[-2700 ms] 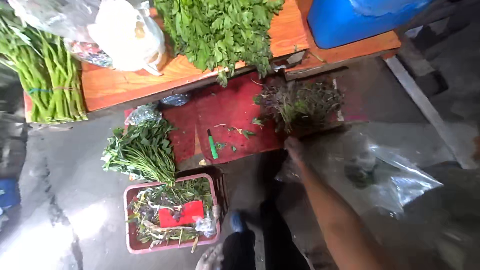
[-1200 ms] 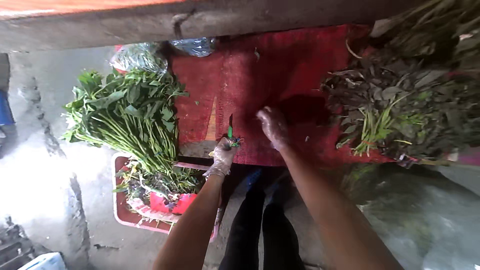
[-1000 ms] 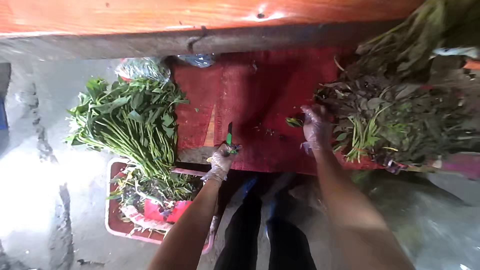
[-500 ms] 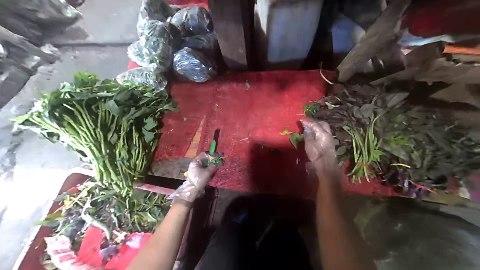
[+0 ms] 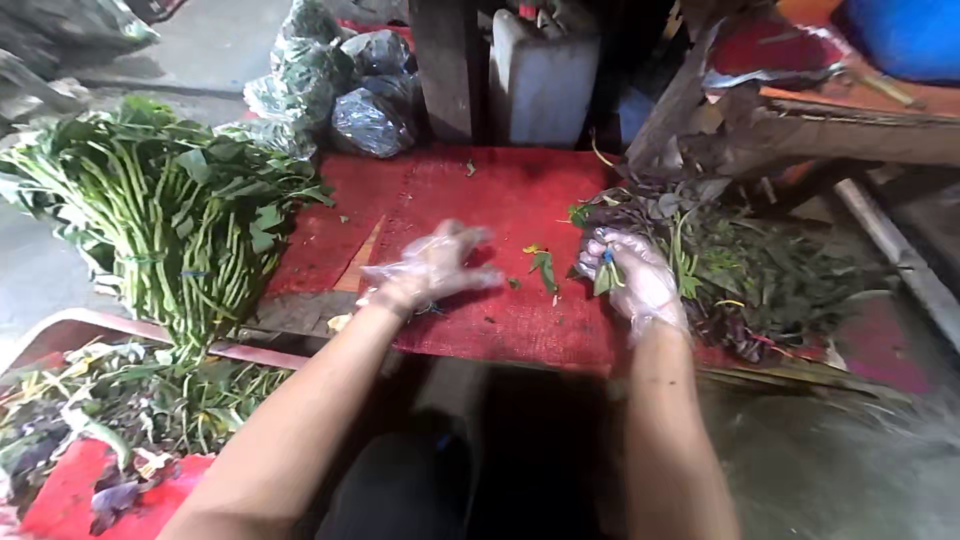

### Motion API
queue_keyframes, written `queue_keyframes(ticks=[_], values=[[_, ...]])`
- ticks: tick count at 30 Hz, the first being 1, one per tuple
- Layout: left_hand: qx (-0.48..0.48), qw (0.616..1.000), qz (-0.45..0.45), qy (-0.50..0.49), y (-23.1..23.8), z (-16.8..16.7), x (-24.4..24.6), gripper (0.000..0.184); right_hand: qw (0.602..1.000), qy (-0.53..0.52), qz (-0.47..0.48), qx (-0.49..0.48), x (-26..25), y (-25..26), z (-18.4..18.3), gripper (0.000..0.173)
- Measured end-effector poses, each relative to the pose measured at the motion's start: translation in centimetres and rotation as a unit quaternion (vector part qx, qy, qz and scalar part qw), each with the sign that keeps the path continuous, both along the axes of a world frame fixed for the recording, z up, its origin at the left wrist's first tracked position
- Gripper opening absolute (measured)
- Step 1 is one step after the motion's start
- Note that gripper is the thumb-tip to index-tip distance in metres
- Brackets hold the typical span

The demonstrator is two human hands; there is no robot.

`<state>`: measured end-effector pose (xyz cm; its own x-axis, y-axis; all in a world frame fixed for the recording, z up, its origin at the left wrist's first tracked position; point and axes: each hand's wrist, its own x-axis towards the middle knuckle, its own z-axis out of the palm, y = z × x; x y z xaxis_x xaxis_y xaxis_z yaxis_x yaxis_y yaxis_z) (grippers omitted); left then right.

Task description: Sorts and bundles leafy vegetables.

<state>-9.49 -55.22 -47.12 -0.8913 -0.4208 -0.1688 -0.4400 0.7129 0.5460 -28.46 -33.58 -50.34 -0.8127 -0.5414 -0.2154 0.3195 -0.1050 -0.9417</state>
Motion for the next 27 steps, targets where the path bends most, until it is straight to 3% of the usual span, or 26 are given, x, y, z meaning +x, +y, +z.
queue_keyframes(ticks=[2, 3, 8, 12, 14, 16, 18, 20, 21, 22, 24, 27], values=[[0.101, 0.98, -0.04, 0.167, 2.8, -0.6, -4.5, 0.035, 0.998, -0.023, -0.017, -0.05, 1.0, 0.0, 0.1, 0.027], [0.138, 0.965, -0.053, 0.217, 4.7, -0.8, -6.3, 0.028, 0.998, -0.016, -0.036, -0.054, 1.6, -0.2, 0.1, 0.026], [0.135, 0.97, -0.002, 0.203, 10.2, -1.4, -9.3, 0.021, 0.993, 0.043, -0.11, -0.028, 4.4, -1.4, -0.1, 0.023], [0.23, 0.945, 0.009, 0.231, 7.5, -1.6, -8.1, 0.019, 0.991, -0.013, -0.13, 0.0, 4.3, -2.7, -0.3, 0.025], [0.229, 0.942, 0.027, 0.243, 4.7, -1.0, -6.0, 0.02, 0.992, 0.05, -0.1, 0.065, 3.3, -3.3, -1.5, 0.028], [0.188, 0.954, 0.072, 0.22, 1.0, -0.8, -3.0, 0.02, 0.965, 0.189, -0.029, 0.181, 2.7, -4.3, -2.4, 0.031], [0.15, 0.971, 0.124, 0.141, -2.7, -0.9, 0.9, 0.021, 0.897, 0.31, 0.06, 0.309, 2.9, -6.1, -2.6, 0.038], [0.119, 0.981, 0.149, 0.048, -5.3, -1.0, 4.9, 0.022, 0.816, 0.373, 0.137, 0.42, 4.1, -8.3, -3.8, 0.058], [0.104, 0.982, 0.154, 0.013, -6.2, -1.5, 6.6, 0.023, 0.782, 0.4, 0.161, 0.451, 5.0, -9.1, -4.5, 0.065], [0.09, 0.982, 0.162, -0.021, -6.9, -2.2, 7.9, 0.025, 0.759, 0.428, 0.176, 0.457, 6.2, -9.6, -5.0, 0.061], [0.063, 0.978, 0.183, -0.078, -7.6, -3.7, 9.4, 0.03, 0.76, 0.468, 0.174, 0.416, 7.7, -10.2, -5.4, 0.034], [0.05, 0.975, 0.199, -0.084, -6.7, -4.6, 9.4, 0.031, 0.8, 0.462, 0.176, 0.34, 8.0, -11.7, -4.7, 0.028]])
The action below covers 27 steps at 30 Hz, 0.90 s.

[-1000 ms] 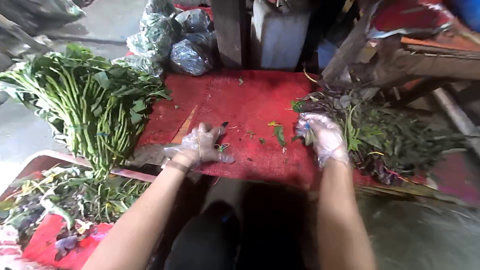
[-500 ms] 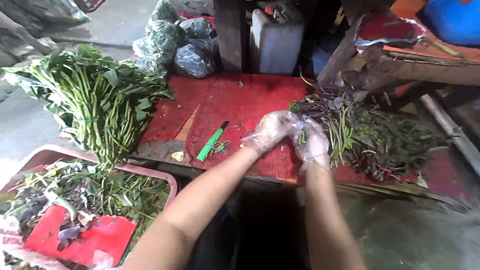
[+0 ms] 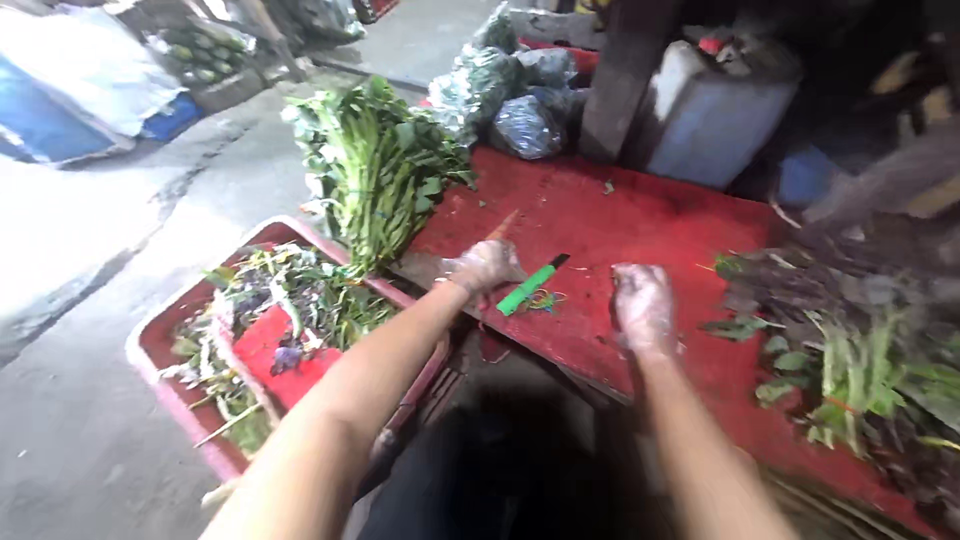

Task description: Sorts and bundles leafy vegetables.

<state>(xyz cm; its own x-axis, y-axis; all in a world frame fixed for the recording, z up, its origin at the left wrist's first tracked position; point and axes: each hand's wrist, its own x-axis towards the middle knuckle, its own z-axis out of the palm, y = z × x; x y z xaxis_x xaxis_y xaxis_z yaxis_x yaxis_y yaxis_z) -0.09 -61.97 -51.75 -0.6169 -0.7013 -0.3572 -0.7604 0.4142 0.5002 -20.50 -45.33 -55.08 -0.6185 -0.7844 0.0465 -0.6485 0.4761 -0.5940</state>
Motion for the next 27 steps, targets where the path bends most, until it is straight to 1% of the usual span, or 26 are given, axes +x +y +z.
queue_keyframes(ticks=[2, 4, 5, 6, 7, 8, 10, 11, 12, 14, 15, 16, 17, 19, 20, 21, 22, 23, 24, 25, 26, 27], values=[[-0.013, 1.0, -0.01, -0.009, 0.9, -0.6, -0.3, 0.032, 0.997, 0.015, 0.075, -0.004, 0.4, -1.6, 0.0, 0.033], [-0.02, 1.0, -0.01, 0.021, 1.5, -0.5, 0.9, 0.04, 0.982, 0.07, 0.17, 0.045, 1.6, -2.5, -0.5, 0.042], [-0.022, 0.999, 0.0, 0.044, 1.9, 0.2, 1.9, 0.048, 0.975, 0.1, 0.194, 0.041, 2.0, -2.5, -0.9, 0.039], [-0.018, 0.997, 0.015, 0.072, 2.5, 1.1, 3.7, 0.054, 0.972, 0.104, 0.208, 0.02, 2.1, -2.3, -1.3, 0.032], [-0.025, 0.994, 0.036, 0.099, 3.3, 1.7, 6.2, 0.054, 0.974, 0.093, 0.207, 0.005, 1.7, -2.0, -1.5, 0.028], [-0.044, 0.989, 0.06, 0.127, 4.1, 1.9, 9.1, 0.052, 0.979, 0.068, 0.19, 0.006, 1.1, -1.8, -1.4, 0.029], [-0.09, 0.972, 0.121, 0.181, 5.9, 1.9, 16.1, 0.042, 0.992, -0.01, 0.128, 0.008, 0.1, -1.6, -0.6, 0.035], [-0.095, 0.961, 0.162, 0.203, 7.2, 2.3, 19.7, 0.04, 0.994, -0.043, 0.101, -0.012, 0.2, -1.7, 0.0, 0.036], [-0.08, 0.95, 0.212, 0.214, 8.6, 2.7, 23.0, 0.041, 0.992, -0.065, 0.098, -0.039, 1.0, -2.1, 1.0, 0.036], [-0.058, 0.922, 0.316, 0.217, 11.5, 3.0, 28.2, 0.039, 0.977, -0.099, 0.158, -0.105, 4.6, -3.1, 3.4, 0.033], [-0.066, 0.911, 0.35, 0.207, 12.7, 2.3, 30.2, 0.038, 0.962, -0.117, 0.203, -0.142, 7.3, -3.7, 4.5, 0.031], [-0.076, 0.907, 0.363, 0.2, 13.9, 1.4, 31.7, 0.038, 0.942, -0.133, 0.253, -0.176, 10.1, -4.2, 5.2, 0.028], [-0.076, 0.91, 0.354, 0.202, 15.2, 0.8, 32.4, 0.04, 0.921, -0.148, 0.298, -0.202, 13.0, -4.8, 5.7, 0.025], [-0.064, 0.932, 0.289, 0.209, 18.1, 0.2, 31.9, 0.041, 0.883, -0.162, 0.379, -0.223, 18.6, -5.8, 5.6, 0.02], [-0.075, 0.947, 0.242, 0.196, 19.3, -0.2, 31.1, 0.041, 0.869, -0.164, 0.415, -0.213, 21.0, -6.1, 5.1, 0.018], [-0.101, 0.959, 0.194, 0.18, 20.2, -0.9, 30.3, 0.044, 0.862, -0.16, 0.45, -0.172, 23.0, -6.3, 4.2, 0.018], [-0.118, 0.969, 0.155, 0.154, 20.8, -1.5, 29.5, 0.054, 0.857, -0.137, 0.489, -0.087, 24.3, -6.6, 3.2, 0.021], [-0.116, 0.977, 0.132, 0.119, 21.1, -2.0, 28.8, 0.064, 0.844, -0.102, 0.526, 0.028, 25.2, -6.9, 2.4, 0.031], [-0.105, 0.983, 0.122, 0.09, 21.3, -2.3, 28.5, 0.072, 0.819, -0.066, 0.554, 0.138, 26.0, -7.2, 1.8, 0.047], [-0.098, 0.984, 0.127, 0.074, 21.3, -2.3, 28.7, 0.074, 0.796, -0.04, 0.57, 0.198, 26.6, -7.3, 1.7, 0.055], [-0.111, 0.98, 0.148, 0.078, 21.4, -2.2, 28.9, 0.072, 0.798, -0.041, 0.569, 0.194, 26.8, -7.0, 2.1, 0.055], [-0.132, 0.971, 0.175, 0.094, 21.5, -1.9, 29.1, 0.067, 0.817, -0.062, 0.553, 0.15, 26.7, -6.3, 3.1, 0.05]])
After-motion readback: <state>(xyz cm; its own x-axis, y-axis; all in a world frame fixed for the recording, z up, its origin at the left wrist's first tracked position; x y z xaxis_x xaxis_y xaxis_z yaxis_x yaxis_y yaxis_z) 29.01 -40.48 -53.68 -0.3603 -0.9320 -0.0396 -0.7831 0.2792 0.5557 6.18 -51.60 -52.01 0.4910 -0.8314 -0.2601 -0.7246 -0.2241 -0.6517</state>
